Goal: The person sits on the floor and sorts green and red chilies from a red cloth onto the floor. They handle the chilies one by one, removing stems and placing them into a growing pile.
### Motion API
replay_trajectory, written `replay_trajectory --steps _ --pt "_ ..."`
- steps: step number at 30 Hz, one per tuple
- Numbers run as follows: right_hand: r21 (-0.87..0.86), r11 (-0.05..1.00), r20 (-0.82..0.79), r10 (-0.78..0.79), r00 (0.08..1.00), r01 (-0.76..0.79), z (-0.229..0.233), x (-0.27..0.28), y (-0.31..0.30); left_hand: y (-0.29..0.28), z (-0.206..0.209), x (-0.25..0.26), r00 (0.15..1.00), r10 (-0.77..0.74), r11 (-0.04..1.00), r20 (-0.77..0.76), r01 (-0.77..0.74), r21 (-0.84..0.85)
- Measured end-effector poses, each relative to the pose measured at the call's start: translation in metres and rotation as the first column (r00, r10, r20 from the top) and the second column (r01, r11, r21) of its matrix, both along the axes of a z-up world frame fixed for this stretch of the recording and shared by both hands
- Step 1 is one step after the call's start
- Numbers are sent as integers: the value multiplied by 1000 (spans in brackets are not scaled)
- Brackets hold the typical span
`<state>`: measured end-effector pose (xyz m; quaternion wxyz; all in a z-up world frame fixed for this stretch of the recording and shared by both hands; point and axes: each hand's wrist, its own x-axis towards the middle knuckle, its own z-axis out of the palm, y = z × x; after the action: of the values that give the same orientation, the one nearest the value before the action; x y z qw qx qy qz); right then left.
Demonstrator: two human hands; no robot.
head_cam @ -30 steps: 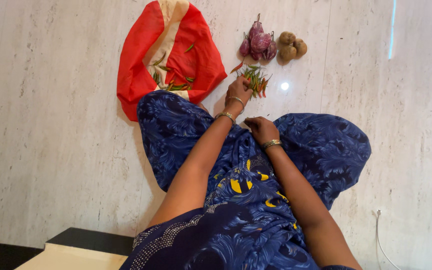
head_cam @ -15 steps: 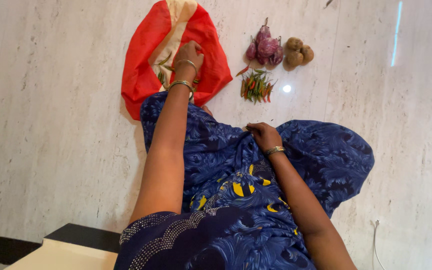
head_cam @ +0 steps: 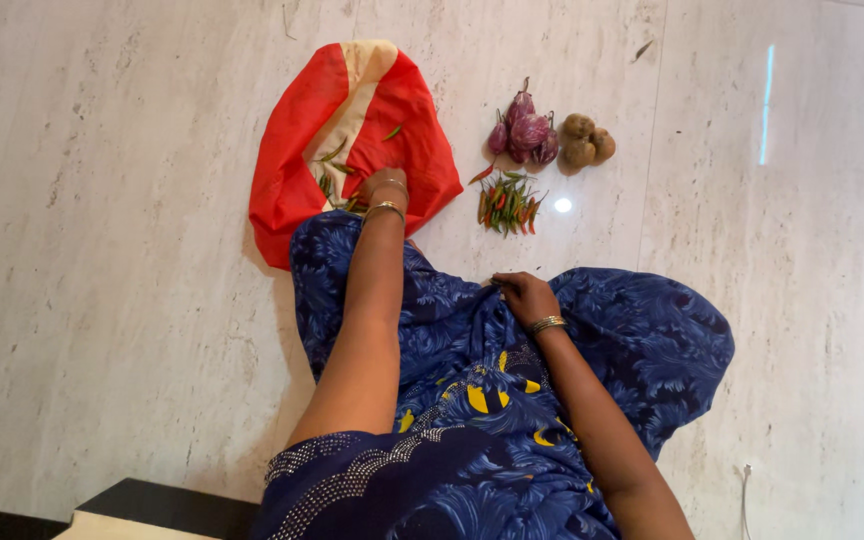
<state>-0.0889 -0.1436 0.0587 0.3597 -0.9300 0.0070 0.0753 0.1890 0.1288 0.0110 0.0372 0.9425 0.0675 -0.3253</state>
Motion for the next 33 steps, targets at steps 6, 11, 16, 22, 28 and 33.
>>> replay_trajectory --steps 6,11,16,22,28,33 --pt "-16 1000 21 1 1000 0 7 -2 3 8 2 -9 881 120 993 457 -100 -69" --pt "214 972 104 -122 987 97 20 -8 5 -4 46 -48 695 65 947 716 183 -263" --pt "621 759 111 -332 937 196 24 -5 -1 -66 41 -137 671 14 610 742 582 -538" --pt "596 762 49 -350 936 254 11 -2 -4 -126 29 -201 887 203 412 416 308 -858" --pt "702 686 83 -349 933 194 8 2 -9 -142 -12 -203 783 464 -167 -414 -382 -909" --pt "599 753 112 -415 903 272 19 -2 -3 -144 -18 -209 859 410 -17 -305 -327 -945"
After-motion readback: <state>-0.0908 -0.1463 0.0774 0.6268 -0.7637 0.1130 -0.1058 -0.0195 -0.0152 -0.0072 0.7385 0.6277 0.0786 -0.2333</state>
